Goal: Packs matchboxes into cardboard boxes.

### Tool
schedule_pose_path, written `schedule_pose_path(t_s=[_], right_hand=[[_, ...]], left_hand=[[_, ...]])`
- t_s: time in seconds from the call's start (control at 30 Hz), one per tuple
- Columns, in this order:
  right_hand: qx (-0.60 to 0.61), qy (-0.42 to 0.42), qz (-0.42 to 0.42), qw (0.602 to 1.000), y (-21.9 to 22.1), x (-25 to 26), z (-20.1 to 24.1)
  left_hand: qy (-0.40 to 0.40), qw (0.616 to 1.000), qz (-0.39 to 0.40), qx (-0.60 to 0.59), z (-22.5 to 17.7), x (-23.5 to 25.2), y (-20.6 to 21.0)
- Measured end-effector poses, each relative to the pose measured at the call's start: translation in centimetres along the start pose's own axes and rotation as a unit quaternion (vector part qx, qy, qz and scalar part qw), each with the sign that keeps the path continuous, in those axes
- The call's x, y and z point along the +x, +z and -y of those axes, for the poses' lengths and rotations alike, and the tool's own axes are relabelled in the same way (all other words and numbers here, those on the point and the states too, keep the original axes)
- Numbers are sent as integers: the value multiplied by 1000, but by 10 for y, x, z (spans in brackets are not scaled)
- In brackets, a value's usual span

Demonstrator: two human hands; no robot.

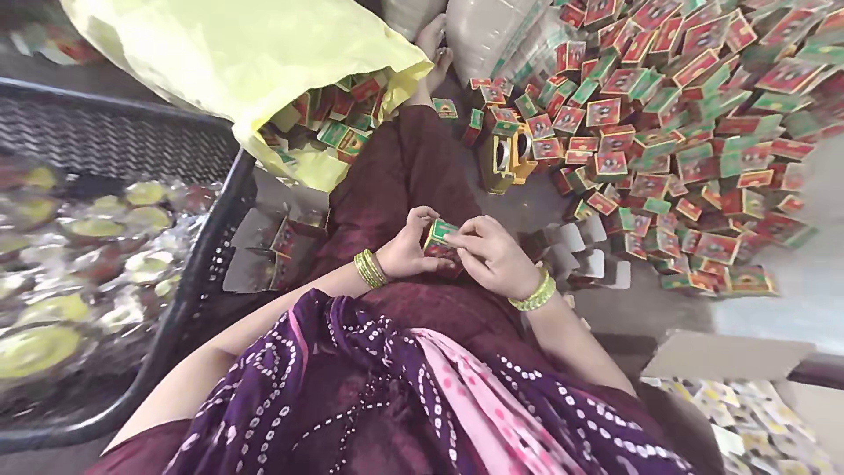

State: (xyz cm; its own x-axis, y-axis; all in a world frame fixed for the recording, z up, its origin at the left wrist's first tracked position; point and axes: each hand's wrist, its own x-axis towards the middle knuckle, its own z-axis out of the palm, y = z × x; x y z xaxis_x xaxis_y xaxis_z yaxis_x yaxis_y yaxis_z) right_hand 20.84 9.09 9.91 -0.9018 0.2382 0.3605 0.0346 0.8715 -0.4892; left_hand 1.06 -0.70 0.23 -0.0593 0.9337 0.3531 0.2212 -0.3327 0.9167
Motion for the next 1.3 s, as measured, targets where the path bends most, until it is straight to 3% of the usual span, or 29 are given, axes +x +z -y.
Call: schedule_pose_path(t_s=[0.17,0.23,0.3,0.37,0.43,0.5,0.6,0.77,1.0,1.3], right_hand=[[-33,-14,-102,994,26,-19,-4],[62,15,-100,993,21,-20,-14],[198,104,-93,970,5,-13,-34],[221,250,-133,933,-12,1,-68],[135,387,-156,899,-26,15,-124],[65,465,-153,870,-34,24,-189],[-1,518,-117,847,-38,31,-262],[-10,554,-29,832,-31,42,-323],[-26,593,-58,803,-32,53,-323],[77,669,-134,727,-39,40,-258]], left_hand=[[-30,996,-33,-79,5,1,3],[-38,995,-9,-87,3,2,2],[-55,992,2,-115,-1,5,2],[-76,982,-23,-171,-2,8,1],[-83,976,-51,-196,1,10,-3],[-79,981,-72,-165,4,11,-6],[-74,987,-78,-118,4,15,-11],[-59,989,-71,-116,9,21,-15],[-60,989,-64,-116,14,26,-16],[-45,991,-61,-106,16,23,-16]])
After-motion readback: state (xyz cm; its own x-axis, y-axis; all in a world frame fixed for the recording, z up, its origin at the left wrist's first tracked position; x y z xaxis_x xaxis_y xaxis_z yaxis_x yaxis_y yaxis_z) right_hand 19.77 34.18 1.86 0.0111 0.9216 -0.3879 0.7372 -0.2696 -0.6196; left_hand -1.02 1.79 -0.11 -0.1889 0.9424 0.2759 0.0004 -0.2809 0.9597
